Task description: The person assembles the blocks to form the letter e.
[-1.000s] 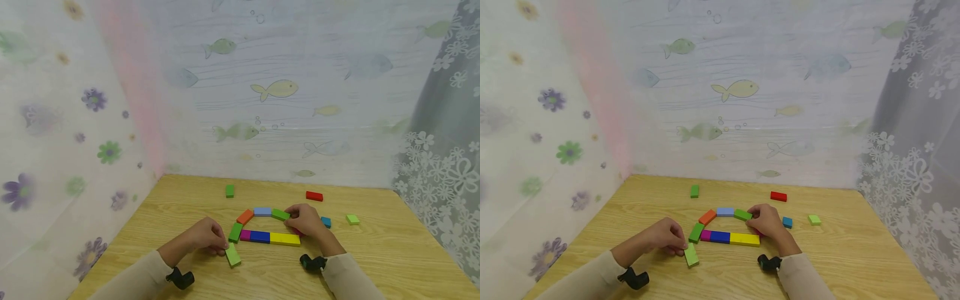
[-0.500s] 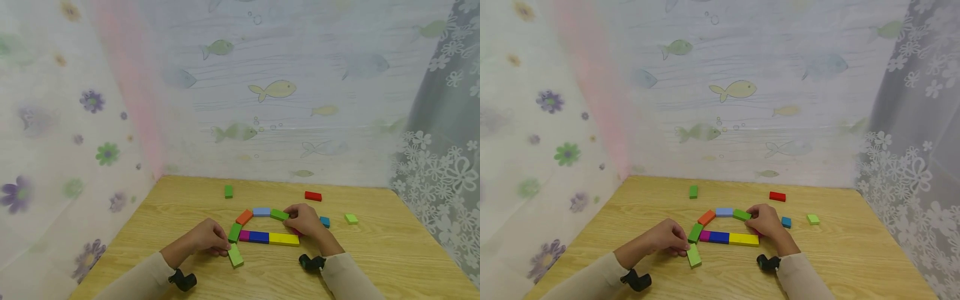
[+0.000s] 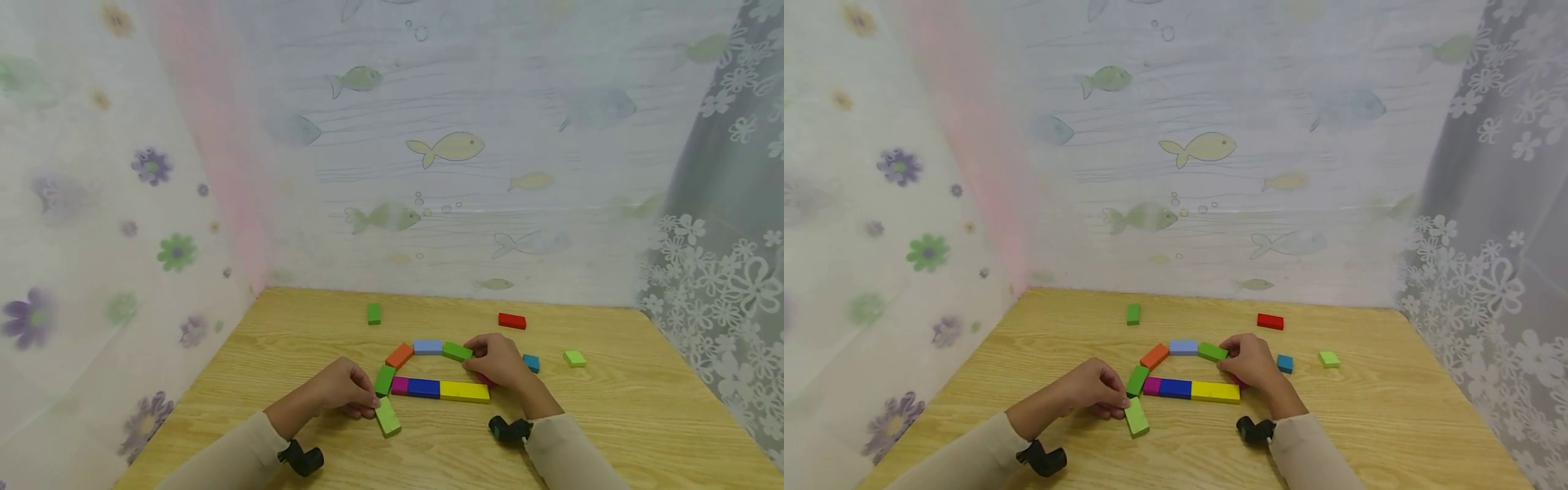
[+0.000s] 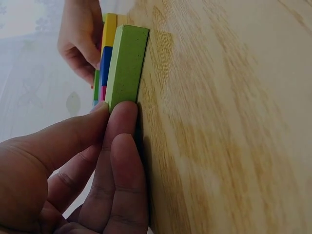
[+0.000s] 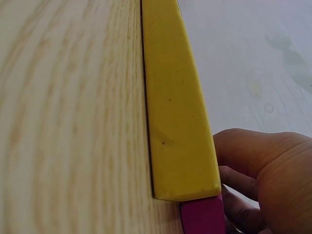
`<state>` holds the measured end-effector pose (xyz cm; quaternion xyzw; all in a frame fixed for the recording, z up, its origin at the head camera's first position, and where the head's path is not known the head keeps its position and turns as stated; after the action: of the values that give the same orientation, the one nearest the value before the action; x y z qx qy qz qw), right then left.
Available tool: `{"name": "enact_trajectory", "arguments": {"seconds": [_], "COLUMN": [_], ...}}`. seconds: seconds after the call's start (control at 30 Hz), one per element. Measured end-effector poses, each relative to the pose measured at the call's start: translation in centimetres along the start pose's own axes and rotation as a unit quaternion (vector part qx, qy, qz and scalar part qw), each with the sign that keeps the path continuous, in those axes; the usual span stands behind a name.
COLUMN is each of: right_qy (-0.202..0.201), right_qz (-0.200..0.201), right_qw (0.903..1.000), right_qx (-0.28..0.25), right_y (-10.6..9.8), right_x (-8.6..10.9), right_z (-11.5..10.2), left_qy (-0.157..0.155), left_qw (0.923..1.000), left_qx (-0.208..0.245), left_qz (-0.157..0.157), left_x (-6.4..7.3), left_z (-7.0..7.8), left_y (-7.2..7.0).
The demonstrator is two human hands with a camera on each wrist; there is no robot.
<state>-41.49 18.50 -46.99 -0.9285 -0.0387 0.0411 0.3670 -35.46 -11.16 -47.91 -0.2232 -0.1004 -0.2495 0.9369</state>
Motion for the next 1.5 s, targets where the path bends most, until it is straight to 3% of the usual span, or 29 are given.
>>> {"name": "enact_trajectory", "arguments": {"seconds": [0.97, 1.3, 1.5], "right_qy": [0.003, 0.001, -0.002], "right_qz": [0.003, 0.003, 0.002], "right_qw": [1.0000, 1.0000, 1.0000], "right_qx": [0.005, 0.008, 0.006], "right_y": [-0.1, -0.2, -0.1], "right_x": [0.1, 0.0, 0.1], "right_z": [0.1, 0.2, 0.1], "left_qy": [0.008, 0.042, 0.041], "left_qw": [0.9999, 0.9972, 0.9956], "left_qx": [0.009, -0.015, -0.028], "left_qz": [-0.005, 0.060, 0.079], "left_x": [0.1, -1.6, -2.7], "left_z": [-0.1, 1.1, 1.1], "left_y": [-0.2, -3.3, -4.0]}}
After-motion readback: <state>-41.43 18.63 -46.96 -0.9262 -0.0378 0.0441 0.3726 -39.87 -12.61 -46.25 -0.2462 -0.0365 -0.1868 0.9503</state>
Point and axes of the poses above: each hand's wrist, its own x-axis away from the middle knuckle, its own y-axis out of the palm, z = x × y, the point moved 10 cm from there along -x, towards the middle knuckle, and after that the axes turned 1 degree about z, right-handed, at the moved point
